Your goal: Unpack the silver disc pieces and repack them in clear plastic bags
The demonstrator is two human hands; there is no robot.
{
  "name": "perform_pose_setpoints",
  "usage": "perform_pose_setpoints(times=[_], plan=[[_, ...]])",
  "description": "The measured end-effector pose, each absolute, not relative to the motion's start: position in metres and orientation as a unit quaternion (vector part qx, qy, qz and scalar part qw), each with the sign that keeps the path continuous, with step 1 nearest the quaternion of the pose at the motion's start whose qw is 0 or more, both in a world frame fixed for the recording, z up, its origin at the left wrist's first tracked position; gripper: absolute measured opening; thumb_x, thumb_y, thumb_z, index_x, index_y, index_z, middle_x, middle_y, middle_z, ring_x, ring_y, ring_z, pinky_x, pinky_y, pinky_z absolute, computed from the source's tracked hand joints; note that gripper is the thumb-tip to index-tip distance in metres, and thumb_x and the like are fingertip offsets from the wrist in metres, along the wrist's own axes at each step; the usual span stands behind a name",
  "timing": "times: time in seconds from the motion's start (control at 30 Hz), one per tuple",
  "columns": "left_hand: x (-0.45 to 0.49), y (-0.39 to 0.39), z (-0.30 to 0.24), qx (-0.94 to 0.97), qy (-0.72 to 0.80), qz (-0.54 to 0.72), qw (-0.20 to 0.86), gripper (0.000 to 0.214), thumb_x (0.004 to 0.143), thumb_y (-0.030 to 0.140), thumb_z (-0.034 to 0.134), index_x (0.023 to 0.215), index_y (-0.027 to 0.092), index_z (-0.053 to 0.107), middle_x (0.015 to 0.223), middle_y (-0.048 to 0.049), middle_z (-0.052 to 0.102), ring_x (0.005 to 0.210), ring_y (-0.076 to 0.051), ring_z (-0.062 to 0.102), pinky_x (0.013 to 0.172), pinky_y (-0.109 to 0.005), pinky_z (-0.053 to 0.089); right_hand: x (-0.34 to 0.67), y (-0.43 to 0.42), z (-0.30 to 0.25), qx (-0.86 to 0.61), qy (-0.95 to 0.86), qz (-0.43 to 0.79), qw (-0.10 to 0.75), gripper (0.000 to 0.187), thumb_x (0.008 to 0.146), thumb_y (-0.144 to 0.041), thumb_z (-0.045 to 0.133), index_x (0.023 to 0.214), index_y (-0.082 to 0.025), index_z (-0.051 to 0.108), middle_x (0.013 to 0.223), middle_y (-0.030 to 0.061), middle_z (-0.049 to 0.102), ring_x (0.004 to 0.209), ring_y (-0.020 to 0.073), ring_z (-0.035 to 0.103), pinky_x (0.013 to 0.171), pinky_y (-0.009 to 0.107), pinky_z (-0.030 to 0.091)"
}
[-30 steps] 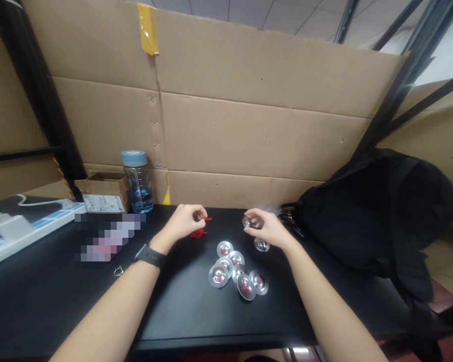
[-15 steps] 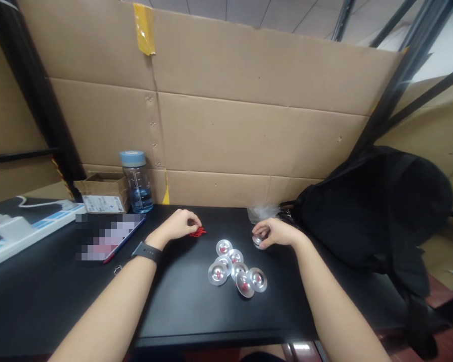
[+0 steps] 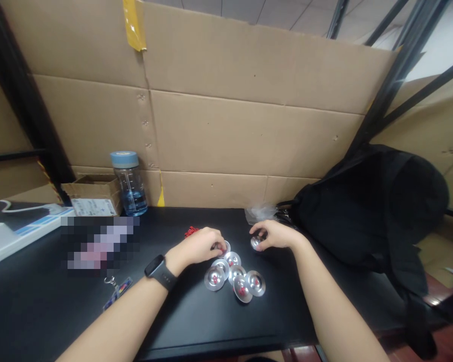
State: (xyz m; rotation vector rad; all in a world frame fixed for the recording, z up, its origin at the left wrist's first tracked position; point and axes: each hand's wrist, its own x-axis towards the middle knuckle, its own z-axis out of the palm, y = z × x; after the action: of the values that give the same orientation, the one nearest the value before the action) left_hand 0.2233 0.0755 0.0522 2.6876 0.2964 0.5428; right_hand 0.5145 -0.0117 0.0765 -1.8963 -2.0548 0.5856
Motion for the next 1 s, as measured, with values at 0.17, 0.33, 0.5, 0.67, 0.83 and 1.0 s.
perform_pose_setpoints(times=[0.17,0.33,0.5,0.67,0.83,1.0], plan=[[0.231,0.075,0.047,0.951,0.135,0.204,0.192,0.018,0.08,0.005,0.058,0.073,0.019,0.067,0.081,-0.0028,0.07,0.077,-0.016,0.065,0.074,-0.023,0.045,0.504,-0.01,0.076,-0.619,-0.739,0.177,0.199,0.041,0.076,-0.04,0.075,0.113,-0.025,0.071,0.105,0.0068,0.072,0.098,0.0247,0.066,0.078,0.032,0.053],[0.235,0.073,0.042,0.931,0.155,0.242,0.223,0.017,0.081,0.004,0.054,0.081,0.02,0.062,0.079,-0.0003,0.068,0.073,-0.014,0.062,0.07,-0.023,0.045,0.485,-0.006,0.076,-0.579,-0.759,0.151,0.259,0.033,0.08,-0.035,0.073,0.111,-0.024,0.07,0.11,0.0069,0.07,0.095,0.0228,0.065,0.076,0.033,0.053],[0.239,0.081,0.036,0.842,0.177,0.312,0.402,0.008,0.089,0.02,0.057,0.096,0.019,0.061,0.086,-0.002,0.068,0.078,-0.015,0.065,0.071,-0.025,0.049,0.449,-0.005,0.072,-0.498,-0.755,0.231,0.36,0.059,0.07,-0.034,0.084,0.124,-0.025,0.061,0.122,0.0072,0.065,0.103,0.0223,0.066,0.086,0.035,0.054],[0.245,0.084,0.039,0.759,0.145,0.363,0.521,0.012,0.087,0.025,0.064,0.093,0.015,0.062,0.091,-0.0047,0.067,0.087,-0.016,0.066,0.082,-0.028,0.052,0.428,-0.003,0.064,-0.446,-0.721,0.304,0.434,0.056,0.074,-0.037,0.081,0.123,-0.022,0.058,0.119,0.008,0.066,0.091,0.0194,0.07,0.084,0.035,0.057],[0.251,0.076,0.039,0.701,0.166,0.421,0.551,0.014,0.083,0.023,0.068,0.094,0.016,0.061,0.087,-0.0028,0.065,0.082,-0.015,0.067,0.077,-0.028,0.055,0.422,-0.002,0.06,-0.481,-0.736,0.189,0.437,0.059,0.069,-0.031,0.085,0.122,-0.022,0.061,0.115,0.0084,0.067,0.098,0.0232,0.068,0.089,0.038,0.056],[0.247,0.08,0.045,0.709,0.164,0.416,0.546,0.021,0.081,0.029,0.073,0.093,0.016,0.061,0.087,-0.0044,0.067,0.084,-0.017,0.07,0.076,-0.029,0.056,0.421,-0.002,0.065,-0.477,-0.772,0.092,0.411,0.044,0.072,-0.016,0.073,0.115,-0.023,0.066,0.106,0.0058,0.064,0.091,0.0197,0.064,0.081,0.032,0.054]])
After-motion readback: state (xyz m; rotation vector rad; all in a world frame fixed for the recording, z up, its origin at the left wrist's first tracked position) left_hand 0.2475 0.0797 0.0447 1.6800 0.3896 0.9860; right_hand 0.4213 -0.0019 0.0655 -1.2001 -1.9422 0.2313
